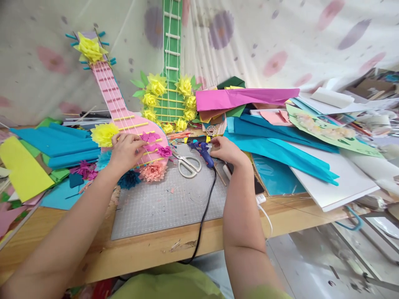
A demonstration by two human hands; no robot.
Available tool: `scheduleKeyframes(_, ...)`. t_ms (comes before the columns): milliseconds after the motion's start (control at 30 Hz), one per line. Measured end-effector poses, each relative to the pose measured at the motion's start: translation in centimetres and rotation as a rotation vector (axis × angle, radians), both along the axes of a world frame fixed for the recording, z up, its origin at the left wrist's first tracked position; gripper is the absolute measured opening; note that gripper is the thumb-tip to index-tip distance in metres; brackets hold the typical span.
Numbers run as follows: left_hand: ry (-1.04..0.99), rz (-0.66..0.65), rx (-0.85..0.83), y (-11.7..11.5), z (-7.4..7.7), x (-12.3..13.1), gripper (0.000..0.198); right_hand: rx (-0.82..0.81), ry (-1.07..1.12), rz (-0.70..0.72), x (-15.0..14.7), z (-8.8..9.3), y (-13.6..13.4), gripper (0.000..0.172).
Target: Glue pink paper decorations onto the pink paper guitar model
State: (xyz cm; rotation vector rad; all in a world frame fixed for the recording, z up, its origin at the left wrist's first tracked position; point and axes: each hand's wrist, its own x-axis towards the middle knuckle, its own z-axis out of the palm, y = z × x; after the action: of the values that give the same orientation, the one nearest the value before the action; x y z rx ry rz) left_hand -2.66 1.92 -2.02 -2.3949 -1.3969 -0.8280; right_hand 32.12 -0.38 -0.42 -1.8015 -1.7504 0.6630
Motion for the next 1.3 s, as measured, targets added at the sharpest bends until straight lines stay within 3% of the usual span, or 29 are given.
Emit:
scheduleKeyframes(67,0.023,-0.021,-0.015,0.3,0.0,-0.1,0.010,-0.106,-0.023,0.072,-0.2,-0.4,0.3,0.044)
scheduleKeyframes(200,0.006,-0.001,-0.039,0.3,-0.1,-0.3,0.009,-0.257,-0.057,0.172,-1.2,-1.1,1.2,0.031)
scheduleKeyframes(433,-0.102,0.056,-0.184,-0.5,0.7,0.1,0.010,-0.319,-0.134,0.053,-1.8,-2.2,1.6,0.027)
scheduleKeyframes(533,-0.188,0.093,-0.219,-0.9,1.3,0.5,0.010,-0.281,-0.004,0.013,-1.5,-2.3,1.6,0.021)
scheduleKeyframes(667,-0.416,0.098,-0.329,-1.6,1.5,0.8,0.014,-0.151,0.372,-0.072,-1.8,-1.0,1.1,0.020)
scheduleKeyframes(800,-0.687,0.117,-0.472,-2.3,0.8,0.9,0.013,-0.021,0.572,0.034,-3.6,0.7,0.2,0.025)
scheduleKeyframes(1000,-0.811,0.177,-0.582,-3.4,0.1,1.4,0.014,-0.081,0.431,0.293,-8.1,0.5,-0.2,0.040)
scheduleKeyframes(1300,-0.772,0.236,-0.554,-4.1,0.0,1.5,0.010,-0.067,0.354,0.317,-10.2,0.1,-0.9,0.049)
